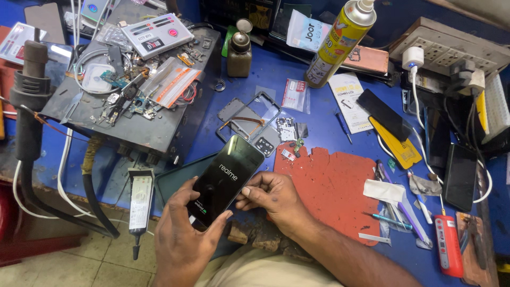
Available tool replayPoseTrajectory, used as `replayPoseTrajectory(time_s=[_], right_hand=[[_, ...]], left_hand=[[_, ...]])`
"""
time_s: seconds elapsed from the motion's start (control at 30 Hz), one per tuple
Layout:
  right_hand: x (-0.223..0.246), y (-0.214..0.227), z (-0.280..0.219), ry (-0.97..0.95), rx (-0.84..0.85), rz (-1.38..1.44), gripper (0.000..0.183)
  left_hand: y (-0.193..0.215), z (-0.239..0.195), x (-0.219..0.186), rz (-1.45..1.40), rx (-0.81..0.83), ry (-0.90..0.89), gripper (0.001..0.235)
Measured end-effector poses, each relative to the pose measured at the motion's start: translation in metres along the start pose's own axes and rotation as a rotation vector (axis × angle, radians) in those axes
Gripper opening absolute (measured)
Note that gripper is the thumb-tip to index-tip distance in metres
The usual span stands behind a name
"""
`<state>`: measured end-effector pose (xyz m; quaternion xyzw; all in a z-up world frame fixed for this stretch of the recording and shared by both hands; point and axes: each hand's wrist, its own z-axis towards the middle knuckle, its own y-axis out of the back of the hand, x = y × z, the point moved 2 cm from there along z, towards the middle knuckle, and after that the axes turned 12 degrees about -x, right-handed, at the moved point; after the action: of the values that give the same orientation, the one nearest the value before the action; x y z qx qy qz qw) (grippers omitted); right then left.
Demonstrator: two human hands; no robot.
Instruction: The person uses a prying tool to separate the screen from a smartphone, then cleans the screen with a cloth. They connect a charging cable to test the device, which displays a charging indicator. The person then removes the back cover to access the internal components.
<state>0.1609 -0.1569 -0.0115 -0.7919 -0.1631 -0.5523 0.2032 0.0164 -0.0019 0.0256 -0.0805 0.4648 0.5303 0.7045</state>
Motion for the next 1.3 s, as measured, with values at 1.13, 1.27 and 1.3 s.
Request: replayPoseTrajectory(time_s=[1.13, 1.27, 1.3], right_hand=[[-0.018, 0.125, -0.077, 0.249, -0.388, -0.310, 0.015], [-0.038, 0.162, -0.075, 0.471, -0.321, -0.523, 0.016], [-0.043, 0.172, -0.076, 0.662, -0.179, -0.605, 0.016]], left_hand=[[0.020, 0.009, -0.001, 0.090, -0.126, -0.234, 0.050], [0.085, 0.006, 0.025, 0.161, -0.418, -0.403, 0.028], [0.101, 0.009, 0.036, 0.221, -0.510, -0.435, 0.022]])
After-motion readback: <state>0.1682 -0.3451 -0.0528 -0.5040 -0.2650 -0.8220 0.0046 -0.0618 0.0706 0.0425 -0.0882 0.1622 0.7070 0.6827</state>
